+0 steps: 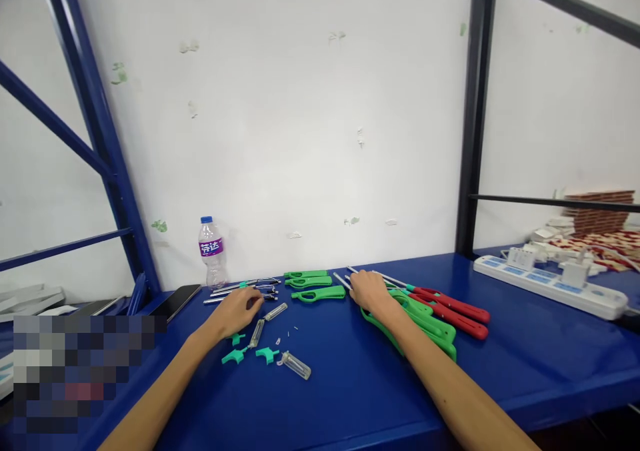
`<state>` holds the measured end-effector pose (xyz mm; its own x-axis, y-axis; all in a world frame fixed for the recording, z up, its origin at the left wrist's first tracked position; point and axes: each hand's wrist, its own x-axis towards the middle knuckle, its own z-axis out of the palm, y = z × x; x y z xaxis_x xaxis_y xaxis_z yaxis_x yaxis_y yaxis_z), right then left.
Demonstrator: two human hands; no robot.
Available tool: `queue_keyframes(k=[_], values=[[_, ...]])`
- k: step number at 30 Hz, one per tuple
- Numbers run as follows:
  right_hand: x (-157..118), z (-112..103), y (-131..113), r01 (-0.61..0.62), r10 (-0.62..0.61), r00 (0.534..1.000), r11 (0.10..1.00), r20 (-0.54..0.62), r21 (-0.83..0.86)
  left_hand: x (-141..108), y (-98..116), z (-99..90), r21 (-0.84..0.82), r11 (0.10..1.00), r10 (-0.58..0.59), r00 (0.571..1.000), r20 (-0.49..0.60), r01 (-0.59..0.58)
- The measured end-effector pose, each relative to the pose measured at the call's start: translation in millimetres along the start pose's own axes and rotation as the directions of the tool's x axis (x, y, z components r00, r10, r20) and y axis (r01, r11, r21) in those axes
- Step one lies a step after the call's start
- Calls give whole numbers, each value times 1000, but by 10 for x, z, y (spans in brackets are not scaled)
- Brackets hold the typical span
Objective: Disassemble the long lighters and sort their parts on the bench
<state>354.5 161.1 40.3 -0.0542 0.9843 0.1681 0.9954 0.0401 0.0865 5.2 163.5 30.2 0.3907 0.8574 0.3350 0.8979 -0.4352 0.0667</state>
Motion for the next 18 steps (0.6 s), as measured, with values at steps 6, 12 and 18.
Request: queue_keyframes(k=[6,12,18], values=[[-45,-94,43,-24,29,995,998,-96,55,5,27,-43,13,1000,9,1000,16,-9],[-75,-345,137,39,27,965,969,-262,244,3,70,-64,6,1000,7,1000,-3,-7],[-159,-407,0,288,-143,941,814,-307,505,-11,87,-75,-9,1000,16,999,-41,-17]])
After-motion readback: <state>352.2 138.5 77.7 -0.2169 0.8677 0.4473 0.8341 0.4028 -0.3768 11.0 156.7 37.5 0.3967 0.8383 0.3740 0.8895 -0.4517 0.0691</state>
